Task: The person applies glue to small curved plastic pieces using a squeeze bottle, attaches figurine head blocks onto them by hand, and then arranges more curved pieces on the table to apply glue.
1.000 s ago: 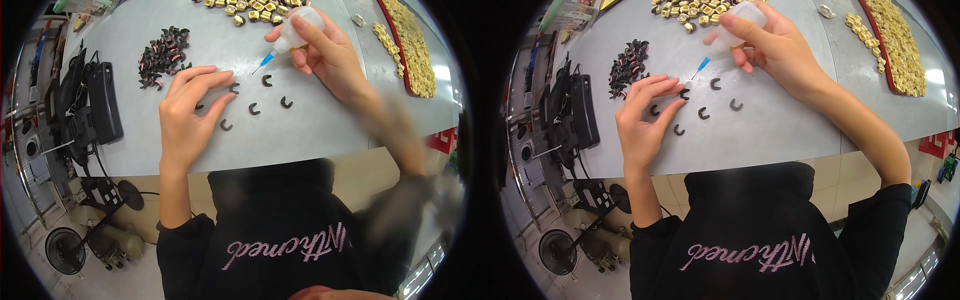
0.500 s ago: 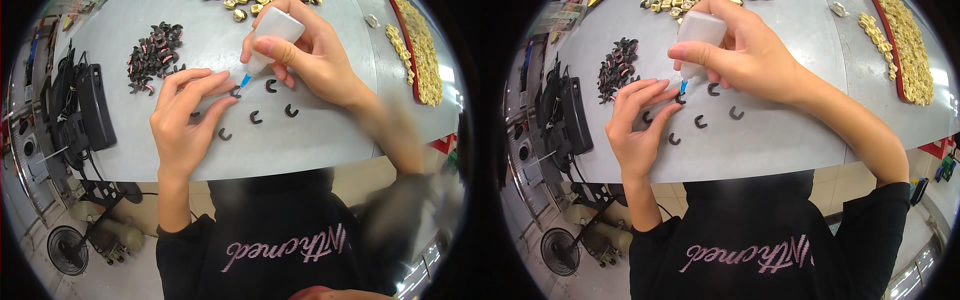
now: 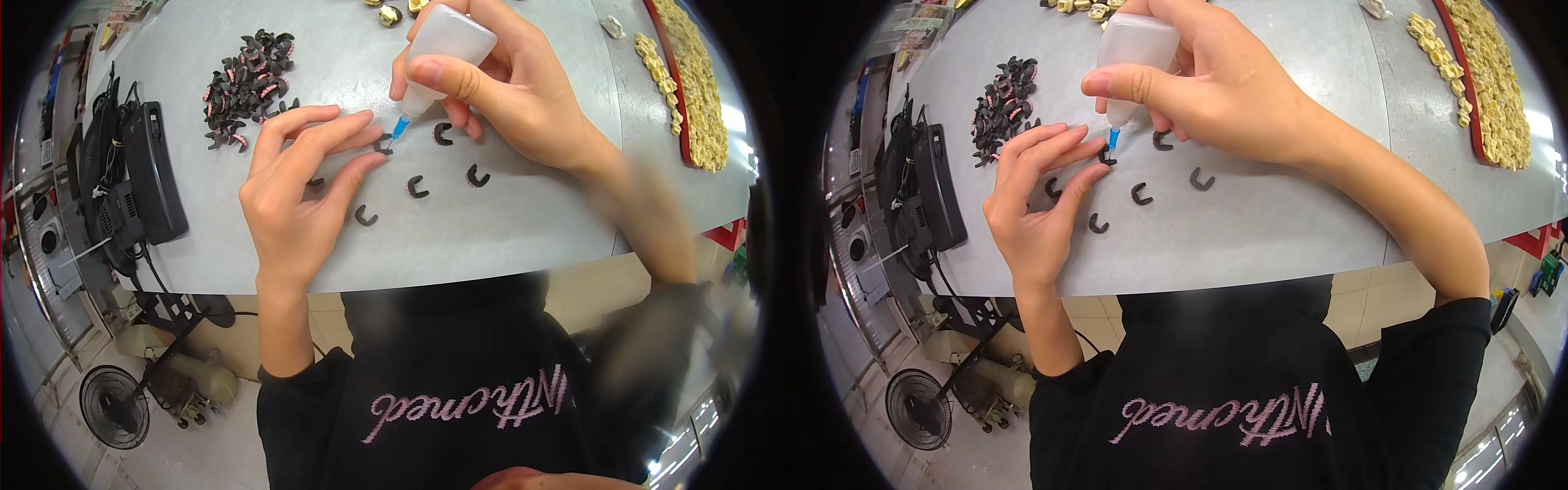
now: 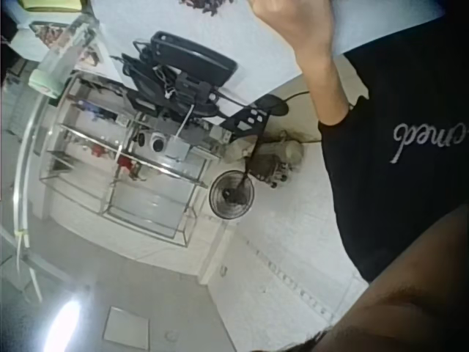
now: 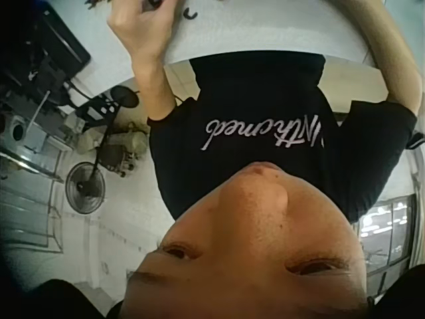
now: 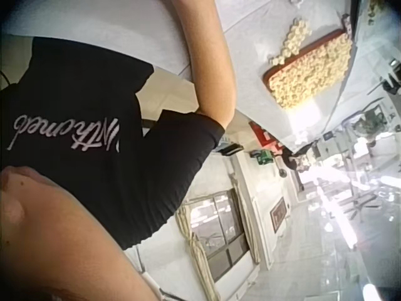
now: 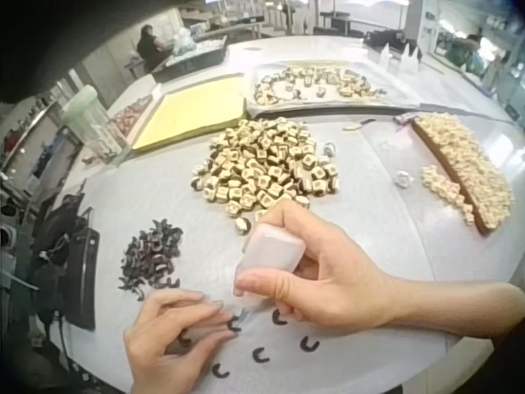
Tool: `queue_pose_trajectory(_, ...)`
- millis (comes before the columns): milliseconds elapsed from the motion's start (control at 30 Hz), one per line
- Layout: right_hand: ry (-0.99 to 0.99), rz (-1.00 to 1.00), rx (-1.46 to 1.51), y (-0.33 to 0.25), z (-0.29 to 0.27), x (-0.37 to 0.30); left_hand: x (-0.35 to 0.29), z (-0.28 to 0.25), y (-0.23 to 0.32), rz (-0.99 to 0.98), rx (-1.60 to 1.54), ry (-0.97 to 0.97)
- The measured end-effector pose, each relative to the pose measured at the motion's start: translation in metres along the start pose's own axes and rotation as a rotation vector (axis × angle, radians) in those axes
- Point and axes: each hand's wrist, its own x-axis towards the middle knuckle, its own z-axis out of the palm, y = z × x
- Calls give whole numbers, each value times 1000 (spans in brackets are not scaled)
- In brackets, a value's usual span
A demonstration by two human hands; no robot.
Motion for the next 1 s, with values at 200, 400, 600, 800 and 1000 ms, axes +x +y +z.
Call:
queue_pose_trajectory(200, 42, -66, -77, 1, 1, 0, -1, 0, -1, -6, 0, 0)
queue_pose_trajectory(400, 70, -68, -12, 0, 0, 0, -1, 0, -1, 8, 20, 2)
queue_pose_trajectory(600, 77, -53, -48, 5, 1, 2, -1, 0, -1, 5, 15, 5)
queue_pose_trajectory(800, -88, -518, -116, 11, -3, 12, -2, -1, -2, 12, 21, 14)
queue_pose_trajectory(1000, 98, -90, -60, 0, -1, 0, -1, 1, -1, 10, 9, 6)
